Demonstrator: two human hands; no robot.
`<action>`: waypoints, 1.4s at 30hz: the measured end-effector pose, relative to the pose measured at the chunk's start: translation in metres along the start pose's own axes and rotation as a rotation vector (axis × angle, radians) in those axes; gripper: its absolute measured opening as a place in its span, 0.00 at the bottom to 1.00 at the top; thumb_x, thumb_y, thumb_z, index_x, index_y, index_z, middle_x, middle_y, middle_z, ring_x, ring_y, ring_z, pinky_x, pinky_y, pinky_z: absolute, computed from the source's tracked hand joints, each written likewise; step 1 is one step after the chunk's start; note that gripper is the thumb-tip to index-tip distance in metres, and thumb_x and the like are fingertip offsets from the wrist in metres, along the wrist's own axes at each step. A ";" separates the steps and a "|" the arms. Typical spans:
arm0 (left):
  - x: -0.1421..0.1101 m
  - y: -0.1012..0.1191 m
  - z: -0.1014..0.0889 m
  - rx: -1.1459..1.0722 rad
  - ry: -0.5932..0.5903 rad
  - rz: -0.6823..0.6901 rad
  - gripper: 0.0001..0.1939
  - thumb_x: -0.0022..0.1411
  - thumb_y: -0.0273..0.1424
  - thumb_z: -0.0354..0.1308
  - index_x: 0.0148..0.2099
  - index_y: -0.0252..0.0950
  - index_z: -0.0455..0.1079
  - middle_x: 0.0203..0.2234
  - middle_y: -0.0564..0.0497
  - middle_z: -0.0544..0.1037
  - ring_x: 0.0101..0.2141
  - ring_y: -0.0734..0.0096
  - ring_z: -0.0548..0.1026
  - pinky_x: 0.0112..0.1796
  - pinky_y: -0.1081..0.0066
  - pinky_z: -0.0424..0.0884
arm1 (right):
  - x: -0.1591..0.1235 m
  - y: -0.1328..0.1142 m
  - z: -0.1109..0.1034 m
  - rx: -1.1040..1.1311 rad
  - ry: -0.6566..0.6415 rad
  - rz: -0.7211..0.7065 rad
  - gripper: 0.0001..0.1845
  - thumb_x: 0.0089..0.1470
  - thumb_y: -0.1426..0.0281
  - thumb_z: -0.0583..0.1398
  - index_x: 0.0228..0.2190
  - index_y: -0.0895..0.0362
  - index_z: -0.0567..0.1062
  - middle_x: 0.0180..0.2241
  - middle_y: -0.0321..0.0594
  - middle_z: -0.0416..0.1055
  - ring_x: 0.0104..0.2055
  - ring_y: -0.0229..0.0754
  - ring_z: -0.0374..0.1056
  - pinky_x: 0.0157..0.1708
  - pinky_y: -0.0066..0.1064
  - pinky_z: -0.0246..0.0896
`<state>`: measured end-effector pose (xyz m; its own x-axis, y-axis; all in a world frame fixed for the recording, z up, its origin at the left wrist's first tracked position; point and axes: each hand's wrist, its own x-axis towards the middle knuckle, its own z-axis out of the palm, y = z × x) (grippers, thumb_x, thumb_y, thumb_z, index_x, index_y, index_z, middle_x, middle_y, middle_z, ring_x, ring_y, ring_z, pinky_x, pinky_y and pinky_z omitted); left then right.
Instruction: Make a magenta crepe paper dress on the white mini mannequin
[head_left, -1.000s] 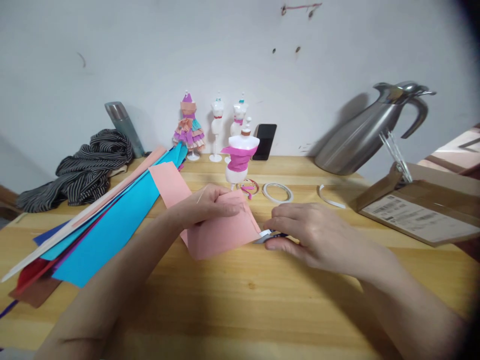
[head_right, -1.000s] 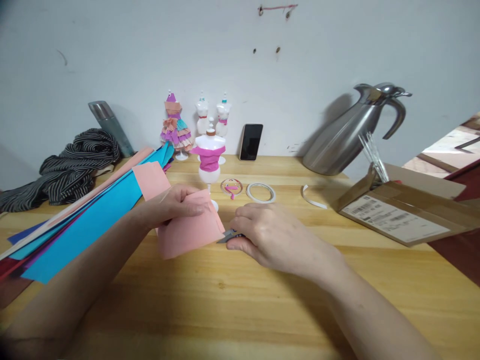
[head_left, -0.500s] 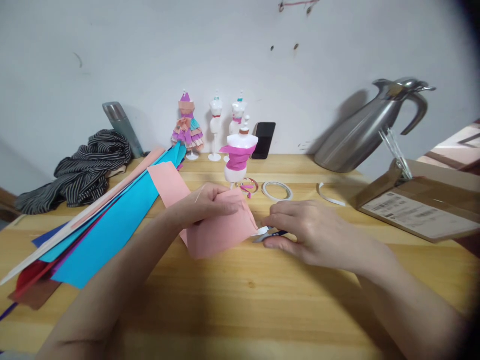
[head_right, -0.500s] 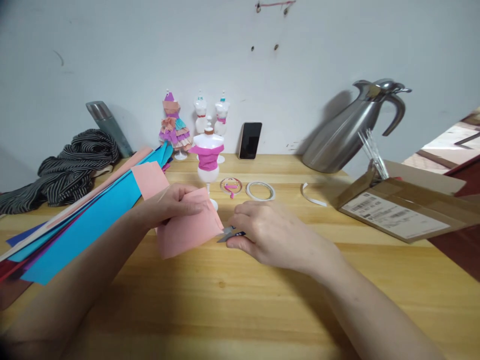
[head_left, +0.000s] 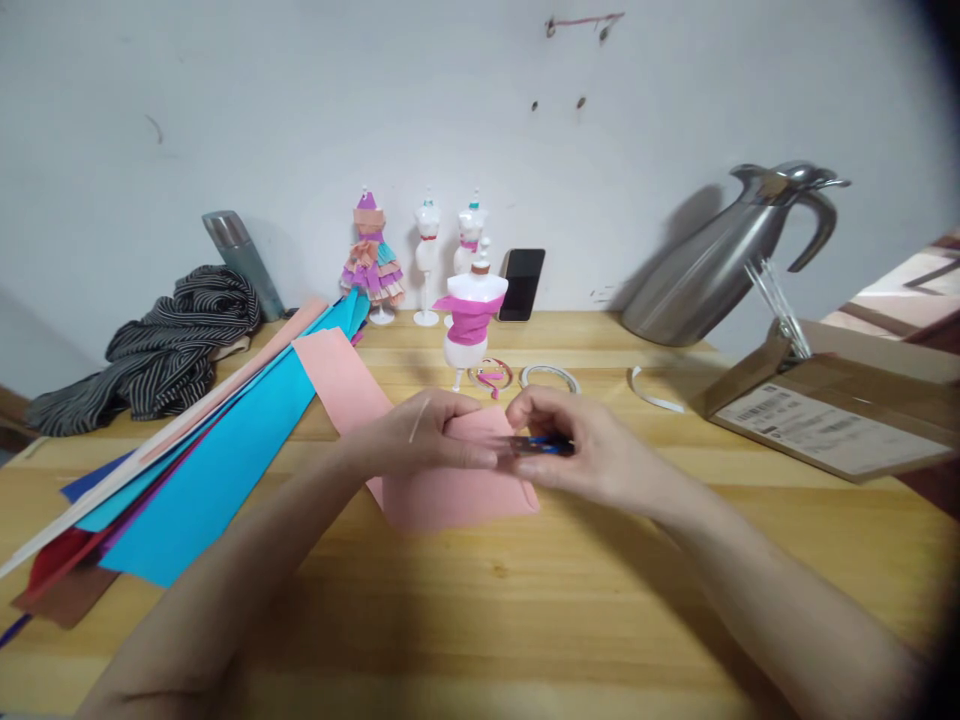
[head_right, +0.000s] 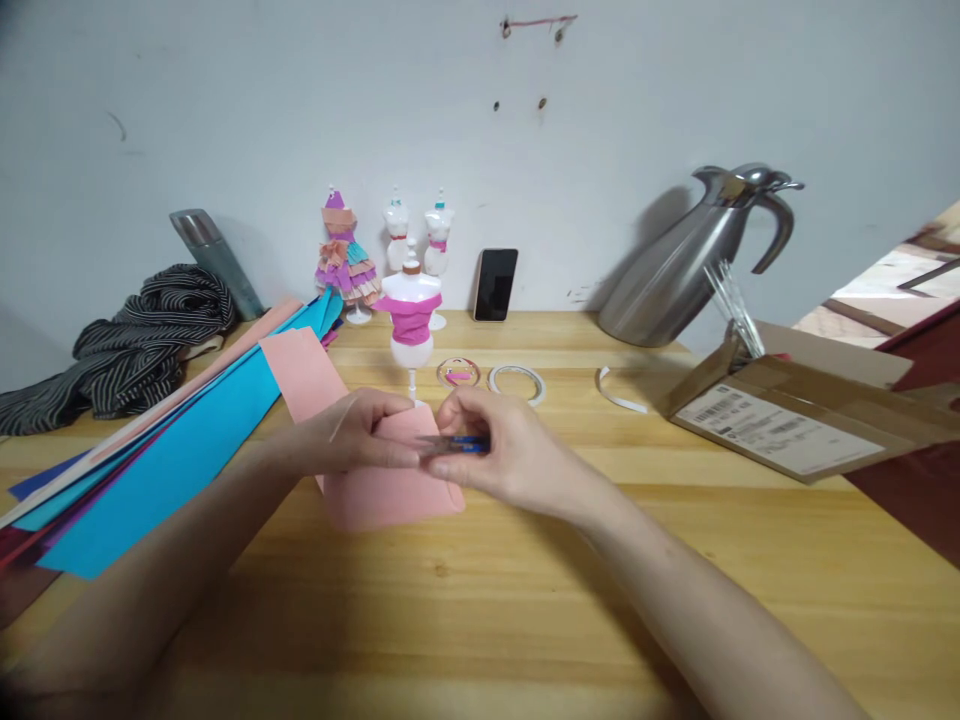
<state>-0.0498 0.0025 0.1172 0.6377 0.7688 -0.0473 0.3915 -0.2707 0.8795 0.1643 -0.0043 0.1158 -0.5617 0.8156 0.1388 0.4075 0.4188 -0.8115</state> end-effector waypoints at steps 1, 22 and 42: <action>0.002 -0.001 0.004 0.040 0.024 0.015 0.23 0.51 0.43 0.63 0.23 0.36 0.52 0.20 0.59 0.53 0.24 0.79 0.53 0.24 0.74 0.48 | 0.001 0.000 0.008 0.036 0.023 0.015 0.15 0.44 0.63 0.64 0.26 0.55 0.62 0.22 0.30 0.58 0.24 0.34 0.56 0.24 0.27 0.52; -0.003 -0.030 -0.033 0.522 -0.187 -0.111 0.19 0.51 0.45 0.62 0.34 0.37 0.62 0.30 0.54 0.69 0.31 0.70 0.64 0.29 0.72 0.57 | 0.011 0.023 -0.032 0.043 -0.029 0.092 0.21 0.41 0.64 0.64 0.16 0.54 0.54 0.19 0.27 0.46 0.22 0.31 0.43 0.23 0.29 0.39; 0.000 -0.032 -0.008 0.567 0.013 -0.051 0.15 0.58 0.43 0.56 0.34 0.37 0.61 0.28 0.53 0.70 0.28 0.69 0.66 0.28 0.71 0.54 | 0.021 0.070 -0.048 -0.031 -0.242 0.223 0.16 0.44 0.59 0.63 0.20 0.58 0.68 0.21 0.30 0.54 0.25 0.34 0.50 0.26 0.29 0.43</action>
<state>-0.0678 0.0160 0.0929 0.6021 0.7950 -0.0742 0.7188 -0.4992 0.4839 0.2162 0.0611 0.0890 -0.6095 0.7715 -0.1825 0.5595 0.2555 -0.7885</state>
